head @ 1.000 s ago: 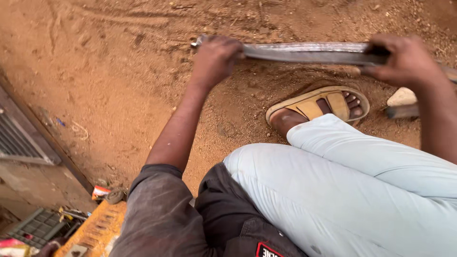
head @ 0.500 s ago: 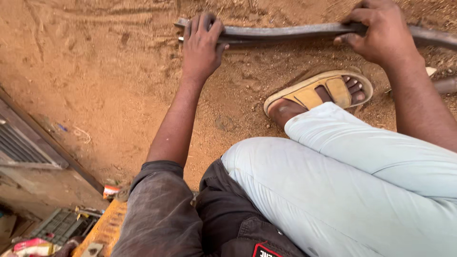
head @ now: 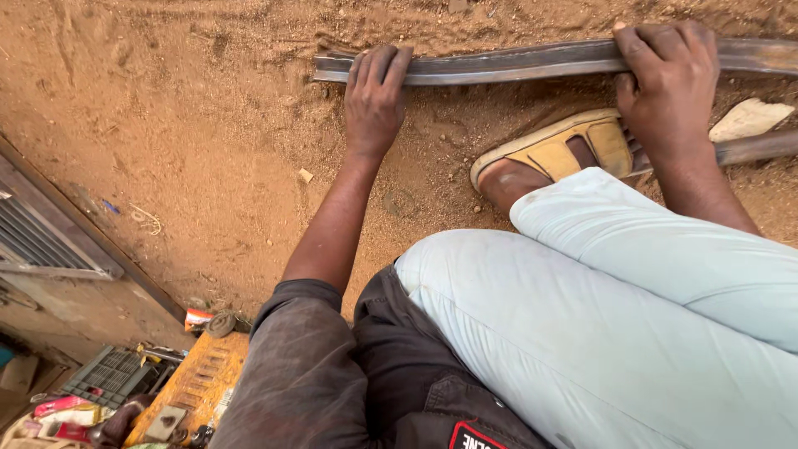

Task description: The person sits on the ground and works a long curved metal strip, hammering it against a stone block with a hammer, then lifting and bending the strip by hand to check and adjust its curve, repeating the hammering and bending cycles.

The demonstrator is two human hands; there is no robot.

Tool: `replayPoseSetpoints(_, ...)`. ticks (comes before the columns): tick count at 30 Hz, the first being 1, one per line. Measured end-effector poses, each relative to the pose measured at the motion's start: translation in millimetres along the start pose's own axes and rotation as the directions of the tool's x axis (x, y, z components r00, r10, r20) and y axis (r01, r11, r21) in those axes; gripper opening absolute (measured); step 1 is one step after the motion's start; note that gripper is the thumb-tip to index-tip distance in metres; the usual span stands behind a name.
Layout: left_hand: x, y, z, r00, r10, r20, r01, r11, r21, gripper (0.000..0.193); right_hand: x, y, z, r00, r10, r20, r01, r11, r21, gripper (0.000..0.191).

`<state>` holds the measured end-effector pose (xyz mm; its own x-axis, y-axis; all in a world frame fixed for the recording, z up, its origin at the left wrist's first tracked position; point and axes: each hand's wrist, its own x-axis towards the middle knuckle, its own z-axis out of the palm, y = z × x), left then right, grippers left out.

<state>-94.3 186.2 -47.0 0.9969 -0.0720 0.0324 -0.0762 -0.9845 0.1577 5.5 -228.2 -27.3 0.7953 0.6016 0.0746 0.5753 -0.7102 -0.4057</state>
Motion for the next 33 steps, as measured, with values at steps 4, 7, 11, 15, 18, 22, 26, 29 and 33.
replayPoseSetpoints(4,3,-5,8,1.0,0.029,-0.007,-0.029,1.0,0.005,0.03,4,1,5,1.0,0.008,0.017,-0.006,0.996,-0.091,0.042)
replayPoseSetpoints(7,6,-7,8,1.0,0.016,0.018,-0.016,1.0,-0.026,0.03,9,4,5,0.999,0.012,0.04,-0.011,1.0,-0.024,0.044)
replayPoseSetpoints(11,7,-8,7,1.0,0.0,0.03,0.002,0.999,-0.054,0.031,13,6,0,0.997,0.0,0.076,0.001,1.0,-0.02,0.043)
replayPoseSetpoints(15,10,-10,3,0.999,-0.011,0.051,0.015,0.997,-0.07,0.033,16,9,-4,0.994,-0.022,0.103,0.024,1.0,-0.017,0.04)
replayPoseSetpoints(18,13,-13,-1,0.998,0.006,0.063,-0.002,0.998,-0.069,0.035,16,12,-2,0.994,-0.035,0.107,0.036,0.999,-0.014,0.041)
replayPoseSetpoints(22,12,-12,-3,0.998,-0.016,0.055,0.021,0.997,-0.078,0.035,13,13,4,0.994,-0.024,0.11,0.027,0.999,-0.027,0.041)
replayPoseSetpoints(26,11,-10,-2,0.999,-0.037,0.031,0.04,0.996,-0.08,0.032,9,10,9,0.995,-0.01,0.1,0.013,0.999,-0.03,0.042)
replayPoseSetpoints(29,13,-13,-1,0.999,-0.02,0.042,0.025,0.994,-0.109,0.031,10,8,11,0.997,-0.019,0.076,0.024,0.998,-0.059,0.045)
replayPoseSetpoints(33,16,-20,-3,0.998,-0.001,0.063,0.009,0.992,-0.128,0.03,14,4,11,0.999,-0.041,0.025,0.042,0.998,-0.052,0.042)
